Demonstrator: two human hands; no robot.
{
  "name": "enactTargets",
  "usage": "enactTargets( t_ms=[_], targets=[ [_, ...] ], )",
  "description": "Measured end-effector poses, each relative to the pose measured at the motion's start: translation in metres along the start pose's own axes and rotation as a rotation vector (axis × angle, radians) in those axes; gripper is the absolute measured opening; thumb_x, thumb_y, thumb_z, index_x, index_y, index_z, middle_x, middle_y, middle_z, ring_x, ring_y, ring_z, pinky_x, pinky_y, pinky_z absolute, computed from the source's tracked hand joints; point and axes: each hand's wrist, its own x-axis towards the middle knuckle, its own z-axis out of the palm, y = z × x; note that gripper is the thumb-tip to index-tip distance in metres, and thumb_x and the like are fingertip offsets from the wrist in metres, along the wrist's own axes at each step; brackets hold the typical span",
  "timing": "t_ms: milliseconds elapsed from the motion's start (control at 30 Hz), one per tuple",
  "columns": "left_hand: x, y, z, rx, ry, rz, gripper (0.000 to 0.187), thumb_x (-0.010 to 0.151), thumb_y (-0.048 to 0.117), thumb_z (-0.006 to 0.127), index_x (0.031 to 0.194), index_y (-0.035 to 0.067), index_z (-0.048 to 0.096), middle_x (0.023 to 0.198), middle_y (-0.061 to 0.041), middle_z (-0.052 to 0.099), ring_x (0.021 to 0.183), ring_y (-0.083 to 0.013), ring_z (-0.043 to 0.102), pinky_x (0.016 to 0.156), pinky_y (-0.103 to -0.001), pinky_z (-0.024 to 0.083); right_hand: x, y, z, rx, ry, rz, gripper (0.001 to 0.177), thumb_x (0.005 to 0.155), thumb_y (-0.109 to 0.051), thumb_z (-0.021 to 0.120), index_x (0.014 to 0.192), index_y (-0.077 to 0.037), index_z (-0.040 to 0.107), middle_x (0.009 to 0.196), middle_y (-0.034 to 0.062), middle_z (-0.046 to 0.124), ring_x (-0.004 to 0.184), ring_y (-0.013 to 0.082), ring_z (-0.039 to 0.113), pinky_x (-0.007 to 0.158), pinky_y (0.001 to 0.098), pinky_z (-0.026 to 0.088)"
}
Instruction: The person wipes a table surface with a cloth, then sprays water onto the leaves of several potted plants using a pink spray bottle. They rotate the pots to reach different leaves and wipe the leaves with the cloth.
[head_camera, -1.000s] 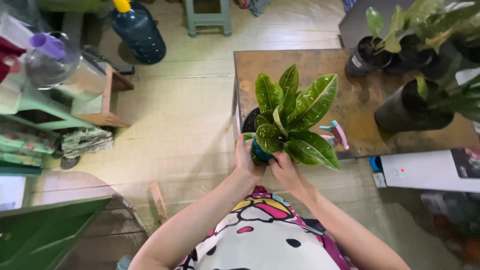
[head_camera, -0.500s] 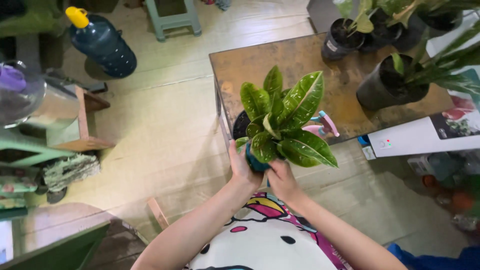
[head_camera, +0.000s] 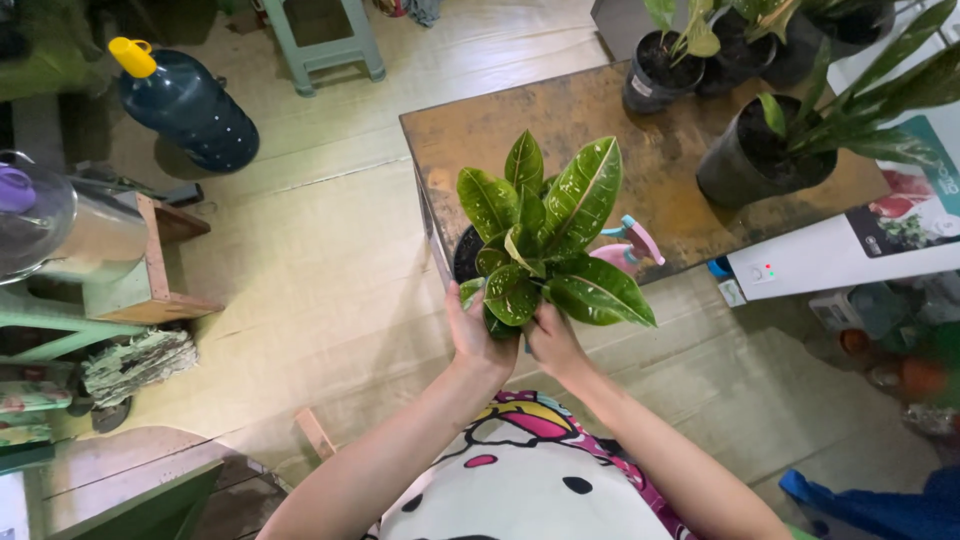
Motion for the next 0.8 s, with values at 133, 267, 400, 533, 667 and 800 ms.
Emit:
enactTargets(
  t_ms=[133,267,400,533,667,800],
  targets=[
    [-0.006,0.001,0.005,0.051,0.009,0.006,0.077,0.089,0.072,0.048,0.117,0.005,0.073,0.111,-0.018,0.074,0.1,-0.0345,0.072,0.091,-0.041,0.058,-0.006,0.015,0.001,0.03,0.025,0.019,0.028,0.087,0.002,0.055,0.107,0.001,0.075,0.086,0.0206,0.072,0.082,0.032,0.07,0.076,0.0455,0.056],
    [0.006,-0.001,-0.01,0.049,0.052,-0.02,0.074,0.087,0.074,0.048,0.105,0.008,0.076,0.095,-0.017,0.076,0.083,-0.0341,0.075,0.076,-0.04,0.062,-0.004,0.023,-0.003,0.052,0.053,0.026,0.025,0.086,0.003,0.055,0.101,0.001,0.076,0.083,0.0197,0.072,0.079,0.0282,0.069,0.074,0.0454,0.056],
    [0.006,0.001,-0.008,0.092,0.052,-0.027,0.075,0.086,0.076,0.046,0.105,0.01,0.075,0.096,-0.016,0.075,0.084,-0.0337,0.074,0.075,-0.04,0.061,-0.002,-0.003,-0.008,0.063,0.039,0.031,0.026,0.09,-0.002,0.055,0.102,-0.004,0.078,0.084,0.0135,0.073,0.075,0.0268,0.069,0.071,0.0412,0.057],
    [0.013,-0.002,-0.016,0.11,0.06,-0.028,0.074,0.086,0.076,0.047,0.11,0.012,0.075,0.102,-0.017,0.076,0.09,-0.0359,0.074,0.081,-0.044,0.061,-0.009,0.003,-0.01,0.134,0.079,0.057,0.032,0.082,0.0,0.051,0.101,-0.001,0.076,0.084,0.0138,0.069,0.073,0.0225,0.065,0.059,0.0375,0.056],
    [0.027,0.0,-0.024,0.174,0.047,-0.018,0.075,0.087,0.074,0.051,0.121,0.011,0.073,0.114,-0.018,0.075,0.103,-0.0371,0.072,0.094,-0.046,0.057,-0.005,-0.01,-0.007,0.242,0.182,0.087,0.035,0.077,-0.005,0.05,0.097,0.001,0.078,0.086,0.0137,0.07,0.063,0.0179,0.062,0.043,0.0294,0.053],
    [-0.041,0.015,0.026,0.292,0.036,-0.049,0.07,0.092,0.066,0.046,0.134,0.013,0.066,0.126,-0.016,0.071,0.118,-0.0368,0.066,0.104,-0.047,0.051,-0.014,0.003,-0.005,0.229,0.262,0.165,0.043,0.069,-0.005,0.045,0.094,0.001,0.079,0.083,0.0148,0.071,0.062,0.0211,0.064,0.04,0.03,0.052]
  ],
)
